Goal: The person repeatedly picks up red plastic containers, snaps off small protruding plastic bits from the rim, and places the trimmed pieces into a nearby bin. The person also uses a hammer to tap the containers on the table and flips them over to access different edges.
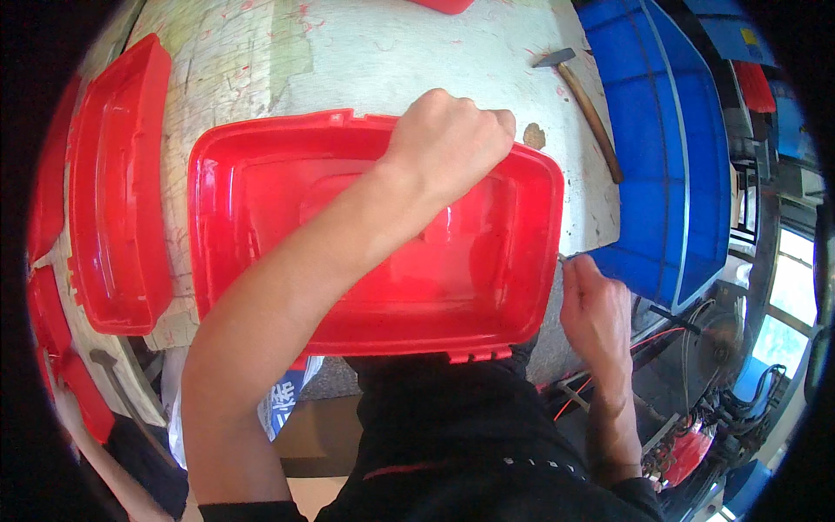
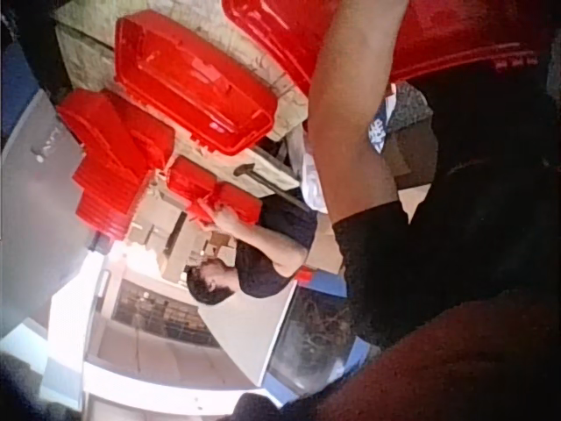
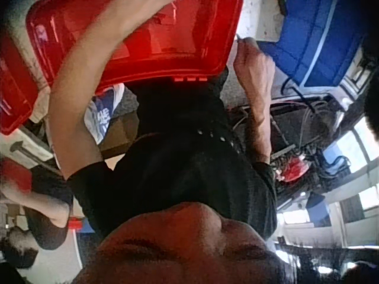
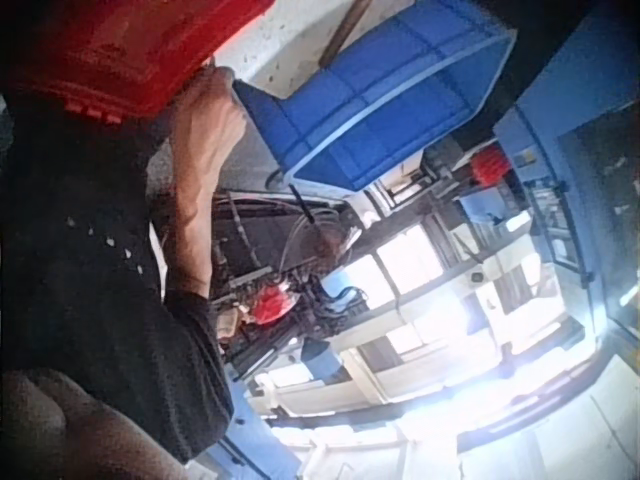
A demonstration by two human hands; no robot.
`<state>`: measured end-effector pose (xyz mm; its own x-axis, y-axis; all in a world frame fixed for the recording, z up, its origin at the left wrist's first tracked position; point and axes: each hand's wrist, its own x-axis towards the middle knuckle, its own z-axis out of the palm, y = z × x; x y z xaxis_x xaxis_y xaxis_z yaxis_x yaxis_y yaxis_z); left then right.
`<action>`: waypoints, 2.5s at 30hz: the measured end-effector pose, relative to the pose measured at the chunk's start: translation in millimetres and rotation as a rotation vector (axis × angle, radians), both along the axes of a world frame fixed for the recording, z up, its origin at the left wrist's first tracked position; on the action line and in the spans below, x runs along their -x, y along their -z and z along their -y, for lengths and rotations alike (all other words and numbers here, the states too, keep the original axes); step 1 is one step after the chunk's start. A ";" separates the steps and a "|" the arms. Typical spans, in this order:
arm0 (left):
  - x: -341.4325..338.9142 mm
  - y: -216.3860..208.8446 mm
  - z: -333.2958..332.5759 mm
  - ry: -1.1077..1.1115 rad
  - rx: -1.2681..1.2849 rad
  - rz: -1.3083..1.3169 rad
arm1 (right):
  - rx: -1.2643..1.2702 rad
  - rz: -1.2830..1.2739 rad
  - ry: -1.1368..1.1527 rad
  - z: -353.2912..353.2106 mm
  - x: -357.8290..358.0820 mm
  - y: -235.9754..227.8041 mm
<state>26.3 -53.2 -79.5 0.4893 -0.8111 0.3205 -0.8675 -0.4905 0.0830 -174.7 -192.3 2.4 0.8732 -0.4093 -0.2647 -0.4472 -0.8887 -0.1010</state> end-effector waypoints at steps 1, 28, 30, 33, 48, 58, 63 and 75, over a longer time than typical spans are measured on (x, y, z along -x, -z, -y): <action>0.3 -0.1 0.3 -0.005 0.006 -0.007 | -0.034 0.033 0.024 -2.3 5.0 0.5; 3.8 -29.8 2.5 0.029 -0.270 -0.211 | -0.355 0.193 -0.354 9.8 44.4 11.4; 1.3 -32.2 1.8 0.000 -0.298 -0.227 | -0.465 0.310 -0.351 14.8 42.4 22.7; -12.1 -34.1 -6.0 -0.124 -0.267 -0.256 | -0.969 0.453 0.250 35.6 47.4 25.5; -64.2 -42.5 -91.8 -0.629 -0.341 -0.445 | -0.227 0.544 -0.364 19.5 -118.8 47.1; -56.5 -47.7 -119.9 -0.566 -0.218 -0.671 | -0.071 0.322 -0.254 105.7 -119.4 92.1; -9.3 -100.3 -185.9 -0.415 0.458 -0.581 | -0.070 0.591 -0.361 120.1 -92.1 79.8; 262.9 185.9 -511.6 -1.213 -0.453 -1.142 | -0.519 0.310 -0.298 27.3 -5.3 45.9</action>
